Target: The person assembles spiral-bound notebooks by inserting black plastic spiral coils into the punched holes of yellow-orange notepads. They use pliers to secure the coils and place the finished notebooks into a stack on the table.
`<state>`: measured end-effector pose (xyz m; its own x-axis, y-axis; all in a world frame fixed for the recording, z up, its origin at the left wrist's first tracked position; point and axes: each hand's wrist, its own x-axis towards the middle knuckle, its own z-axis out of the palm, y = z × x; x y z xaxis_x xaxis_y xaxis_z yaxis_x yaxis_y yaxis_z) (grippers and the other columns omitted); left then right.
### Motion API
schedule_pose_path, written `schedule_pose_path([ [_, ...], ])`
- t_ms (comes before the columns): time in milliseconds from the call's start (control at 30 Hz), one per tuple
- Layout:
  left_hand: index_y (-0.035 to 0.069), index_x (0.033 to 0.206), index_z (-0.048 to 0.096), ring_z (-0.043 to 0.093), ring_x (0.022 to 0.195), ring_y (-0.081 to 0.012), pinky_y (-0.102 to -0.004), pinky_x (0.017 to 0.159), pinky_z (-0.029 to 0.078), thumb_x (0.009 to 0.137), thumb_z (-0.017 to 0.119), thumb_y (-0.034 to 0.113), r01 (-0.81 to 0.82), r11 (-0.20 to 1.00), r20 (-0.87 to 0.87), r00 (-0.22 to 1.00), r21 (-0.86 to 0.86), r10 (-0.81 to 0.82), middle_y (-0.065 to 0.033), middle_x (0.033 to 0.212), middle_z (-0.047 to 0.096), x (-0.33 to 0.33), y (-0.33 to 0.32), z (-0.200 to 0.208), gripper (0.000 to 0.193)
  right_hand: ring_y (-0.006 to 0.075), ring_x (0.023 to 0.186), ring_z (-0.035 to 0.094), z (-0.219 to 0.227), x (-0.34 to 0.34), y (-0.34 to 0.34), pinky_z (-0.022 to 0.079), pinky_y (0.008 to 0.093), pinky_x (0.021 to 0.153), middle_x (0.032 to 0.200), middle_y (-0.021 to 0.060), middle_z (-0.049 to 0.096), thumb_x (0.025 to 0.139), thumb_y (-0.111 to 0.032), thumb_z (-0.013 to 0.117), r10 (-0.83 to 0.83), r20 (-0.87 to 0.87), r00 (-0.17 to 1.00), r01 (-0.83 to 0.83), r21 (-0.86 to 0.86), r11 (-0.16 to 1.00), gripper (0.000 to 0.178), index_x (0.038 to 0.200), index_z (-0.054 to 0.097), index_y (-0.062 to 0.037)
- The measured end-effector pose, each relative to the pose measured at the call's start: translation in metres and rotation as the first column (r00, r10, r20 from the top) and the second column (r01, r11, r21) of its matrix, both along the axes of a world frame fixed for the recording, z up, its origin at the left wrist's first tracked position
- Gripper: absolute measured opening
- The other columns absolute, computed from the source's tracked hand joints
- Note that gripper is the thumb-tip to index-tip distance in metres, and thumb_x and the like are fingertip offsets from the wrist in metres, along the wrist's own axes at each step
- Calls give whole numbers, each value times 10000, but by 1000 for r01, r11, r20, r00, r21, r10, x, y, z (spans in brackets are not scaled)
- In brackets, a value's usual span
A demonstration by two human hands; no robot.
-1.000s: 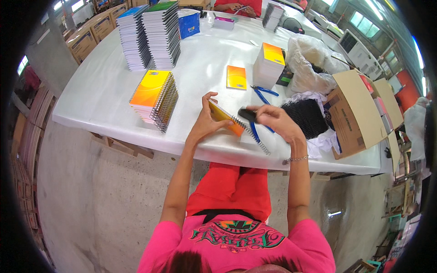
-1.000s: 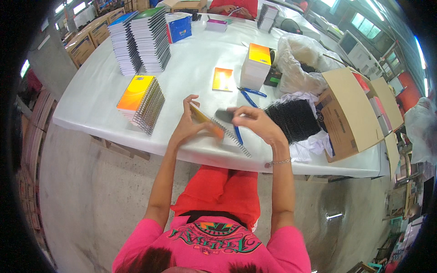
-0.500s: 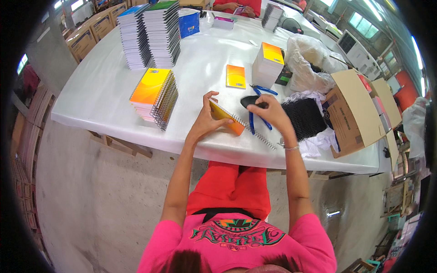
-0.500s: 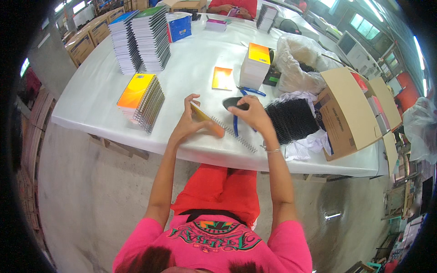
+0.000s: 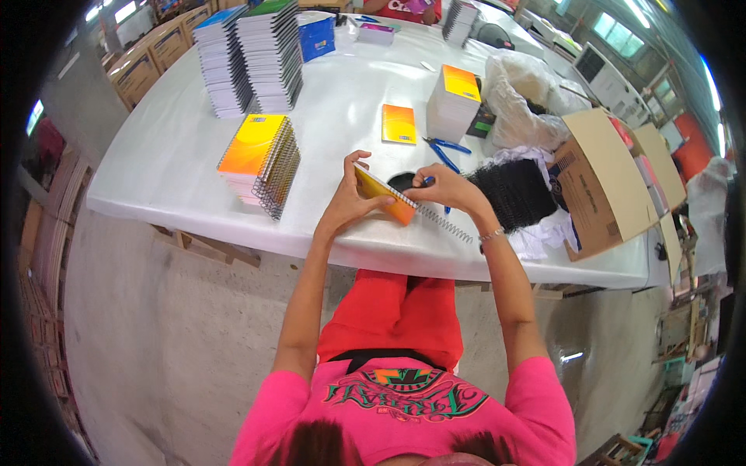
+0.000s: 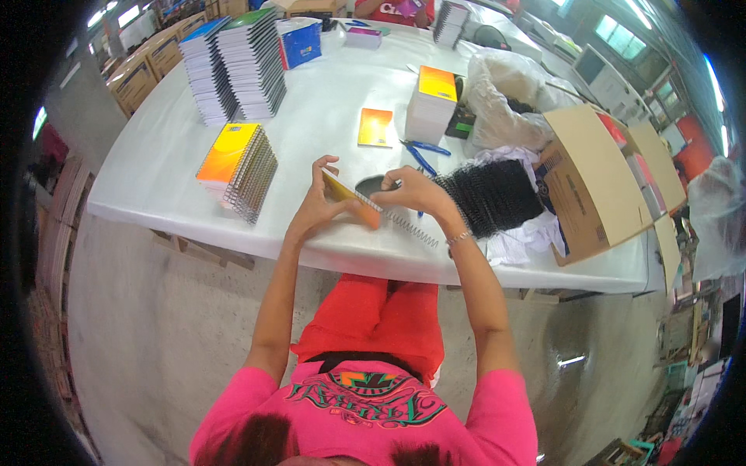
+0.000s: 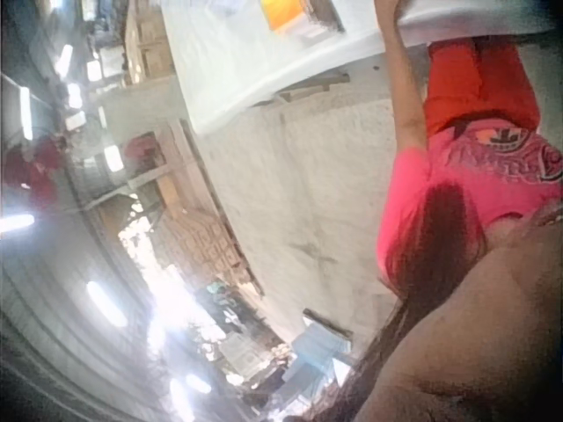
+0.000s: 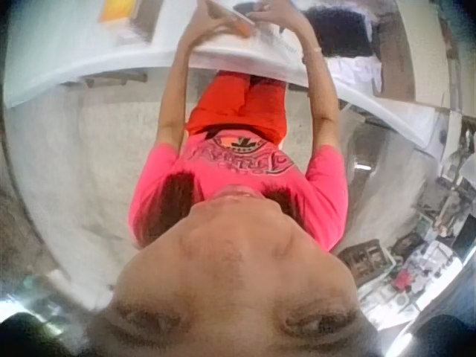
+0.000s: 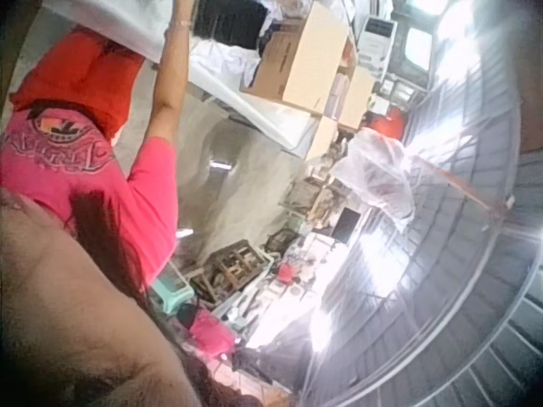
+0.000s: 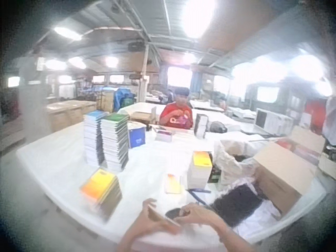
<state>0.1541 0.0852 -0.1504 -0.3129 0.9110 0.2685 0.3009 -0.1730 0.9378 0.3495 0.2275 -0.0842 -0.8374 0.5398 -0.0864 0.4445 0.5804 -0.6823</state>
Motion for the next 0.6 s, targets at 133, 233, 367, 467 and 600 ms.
schedule_pose_path([
  [133, 149, 1427, 255, 493, 1130, -272, -367, 1013, 408, 664, 917, 319, -22, 998, -22, 999, 53, 23, -155, 1189, 429, -3, -1, -3, 1025, 164, 879, 576, 4, -7, 3, 464, 280, 726, 934, 86, 639, 842, -378, 775, -128, -156, 979, 115, -87, 990, 380, 922, 657, -26],
  [233, 132, 1348, 297, 539, 1070, -251, -354, 947, 457, 704, 897, 321, -28, 997, -41, 999, 68, 30, -124, 1138, 469, 0, 4, -3, 900, 236, 1025, 570, -10, 0, 17, 483, 345, 857, 1051, 141, 590, 828, -363, 793, -102, -293, 951, 175, 233, 957, 414, 1000, 641, -19],
  [367, 106, 1202, 388, 535, 946, -168, -305, 857, 462, 797, 827, 281, -1, 999, 40, 999, 41, -1, -67, 1049, 501, -5, 4, -7, 623, 262, 1015, 601, -3, -1, 20, 501, 345, 890, 1151, 162, 619, 856, -293, 769, -16, -334, 942, 172, 442, 881, 374, 1083, 636, -26],
  [467, 91, 1128, 435, 503, 900, -127, -278, 812, 449, 841, 788, 249, 26, 998, 136, 990, 51, -32, -40, 1010, 493, -8, -3, -12, 481, 272, 998, 625, 26, -12, -20, 510, 348, 851, 1114, 149, 646, 859, -282, 761, 0, -245, 969, 32, 129, 991, 362, 1098, 640, -39],
  [600, 82, 1107, 454, 482, 936, -118, -265, 822, 435, 904, 721, 227, 111, 990, 185, 975, 87, -126, -29, 1010, 472, -5, -5, -14, 365, 288, 879, 644, 19, -26, -62, 505, 370, 779, 963, 116, 656, 814, -251, 777, 43, -258, 965, 69, 407, 911, 346, 1061, 647, -47],
])
